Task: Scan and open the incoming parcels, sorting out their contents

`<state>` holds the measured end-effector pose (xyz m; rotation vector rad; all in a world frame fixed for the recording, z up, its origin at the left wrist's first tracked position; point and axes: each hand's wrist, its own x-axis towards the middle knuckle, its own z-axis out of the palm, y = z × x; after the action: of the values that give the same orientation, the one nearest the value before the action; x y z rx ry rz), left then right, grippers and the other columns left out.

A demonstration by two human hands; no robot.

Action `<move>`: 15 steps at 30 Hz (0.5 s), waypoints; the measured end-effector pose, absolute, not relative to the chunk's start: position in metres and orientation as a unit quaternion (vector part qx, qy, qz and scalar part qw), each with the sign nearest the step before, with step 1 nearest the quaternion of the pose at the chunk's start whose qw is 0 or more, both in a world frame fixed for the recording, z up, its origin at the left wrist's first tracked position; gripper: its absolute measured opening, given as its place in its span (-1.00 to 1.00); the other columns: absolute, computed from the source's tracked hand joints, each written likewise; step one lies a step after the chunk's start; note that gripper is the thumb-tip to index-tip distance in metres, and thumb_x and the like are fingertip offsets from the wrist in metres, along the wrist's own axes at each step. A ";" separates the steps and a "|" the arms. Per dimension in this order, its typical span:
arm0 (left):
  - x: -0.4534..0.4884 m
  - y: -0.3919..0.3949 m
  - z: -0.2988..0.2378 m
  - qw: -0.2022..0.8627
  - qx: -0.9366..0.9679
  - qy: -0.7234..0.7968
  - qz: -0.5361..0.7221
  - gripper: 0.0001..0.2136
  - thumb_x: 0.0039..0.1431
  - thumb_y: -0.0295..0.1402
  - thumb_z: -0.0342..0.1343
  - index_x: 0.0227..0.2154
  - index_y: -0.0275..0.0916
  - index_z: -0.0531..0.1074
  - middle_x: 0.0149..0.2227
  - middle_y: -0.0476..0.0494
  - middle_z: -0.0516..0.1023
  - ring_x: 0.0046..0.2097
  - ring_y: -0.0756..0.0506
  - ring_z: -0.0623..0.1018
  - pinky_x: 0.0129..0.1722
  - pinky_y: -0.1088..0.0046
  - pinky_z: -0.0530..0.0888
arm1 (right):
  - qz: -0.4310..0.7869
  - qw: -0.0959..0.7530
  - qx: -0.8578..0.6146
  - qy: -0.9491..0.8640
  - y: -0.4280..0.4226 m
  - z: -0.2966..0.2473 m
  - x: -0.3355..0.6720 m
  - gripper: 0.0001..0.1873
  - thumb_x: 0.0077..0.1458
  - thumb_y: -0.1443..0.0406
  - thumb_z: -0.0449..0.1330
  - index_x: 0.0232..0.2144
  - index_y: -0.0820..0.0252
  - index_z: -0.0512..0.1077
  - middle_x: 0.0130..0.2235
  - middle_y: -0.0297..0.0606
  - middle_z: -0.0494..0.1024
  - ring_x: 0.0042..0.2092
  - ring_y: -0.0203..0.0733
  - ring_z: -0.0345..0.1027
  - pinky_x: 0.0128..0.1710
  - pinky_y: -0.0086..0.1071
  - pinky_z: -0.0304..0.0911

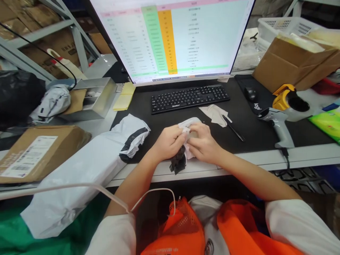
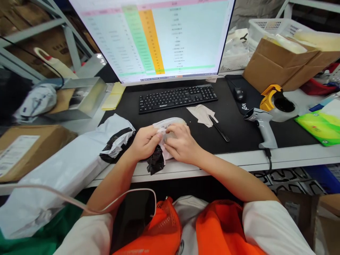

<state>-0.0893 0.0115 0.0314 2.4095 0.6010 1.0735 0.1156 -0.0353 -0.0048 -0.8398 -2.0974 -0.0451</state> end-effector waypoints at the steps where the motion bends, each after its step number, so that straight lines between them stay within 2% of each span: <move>1: -0.093 0.016 0.031 0.185 0.865 0.229 0.407 -0.68 0.44 -0.40 -0.05 -0.51 -0.21 0.29 -0.48 -0.03 0.38 -0.41 -0.02 0.39 -0.37 0.43 0.32 | -0.009 0.430 -0.324 -0.843 -0.034 -0.002 0.119 -0.69 0.40 0.26 0.14 -0.43 0.15 0.46 0.03 -0.07 0.47 0.15 0.09 0.35 0.10 0.02 0.29; 5: -0.114 0.045 0.027 0.017 0.821 0.318 0.474 -0.69 0.35 -0.44 -0.06 -0.56 -0.17 0.15 -0.50 -0.04 0.28 -0.42 -0.05 0.32 -0.40 0.36 0.22 | -0.026 0.447 -0.315 -0.837 -0.035 0.016 0.146 -0.70 0.36 0.26 0.20 -0.46 0.13 0.43 -0.02 -0.12 0.48 0.13 0.09 0.36 0.11 0.05 0.29; 9: -0.118 0.065 0.018 -0.095 0.789 0.366 0.484 -0.70 0.27 -0.40 -0.01 -0.56 -0.14 0.07 -0.52 -0.04 0.22 -0.44 -0.08 0.26 -0.38 0.29 0.19 | -0.093 0.397 -0.327 -0.852 -0.041 0.029 0.176 -0.75 0.33 0.30 0.26 -0.44 0.13 0.44 -0.07 -0.16 0.53 0.11 0.09 0.40 0.06 0.02 0.27; 11: -0.109 0.066 0.012 -0.069 0.788 0.370 0.487 -0.69 0.26 -0.40 0.00 -0.56 -0.13 0.05 -0.52 -0.04 0.21 -0.44 -0.08 0.25 -0.37 0.29 0.19 | -0.093 0.391 -0.321 -0.857 -0.041 0.033 0.184 -0.71 0.33 0.31 0.24 -0.47 0.14 0.41 -0.12 -0.18 0.54 0.06 0.06 0.43 0.03 0.00 0.28; 13: -0.098 0.061 0.008 0.034 0.800 0.357 0.482 -0.69 0.30 -0.38 -0.03 -0.56 -0.14 0.07 -0.51 -0.04 0.24 -0.43 -0.07 0.29 -0.37 0.31 0.22 | -0.076 0.392 -0.318 -0.860 -0.040 0.038 0.186 -0.65 0.34 0.32 0.20 -0.53 0.14 0.38 -0.17 -0.20 0.55 0.03 0.04 0.45 0.03 0.01 0.30; 15: -0.089 0.053 0.008 0.160 0.807 0.332 0.461 -0.67 0.37 -0.34 -0.07 -0.55 -0.15 0.11 -0.51 -0.03 0.27 -0.43 -0.05 0.32 -0.38 0.35 0.24 | -0.065 0.380 -0.330 -0.862 -0.038 0.046 0.181 -0.68 0.33 0.34 0.18 -0.51 0.13 0.44 -0.11 -0.18 0.57 0.08 0.07 0.44 0.09 0.05 0.31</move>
<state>-0.0889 0.0528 0.0079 2.3065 0.9489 1.3160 0.1809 -0.0383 0.0464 -0.8415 -2.2005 -0.1671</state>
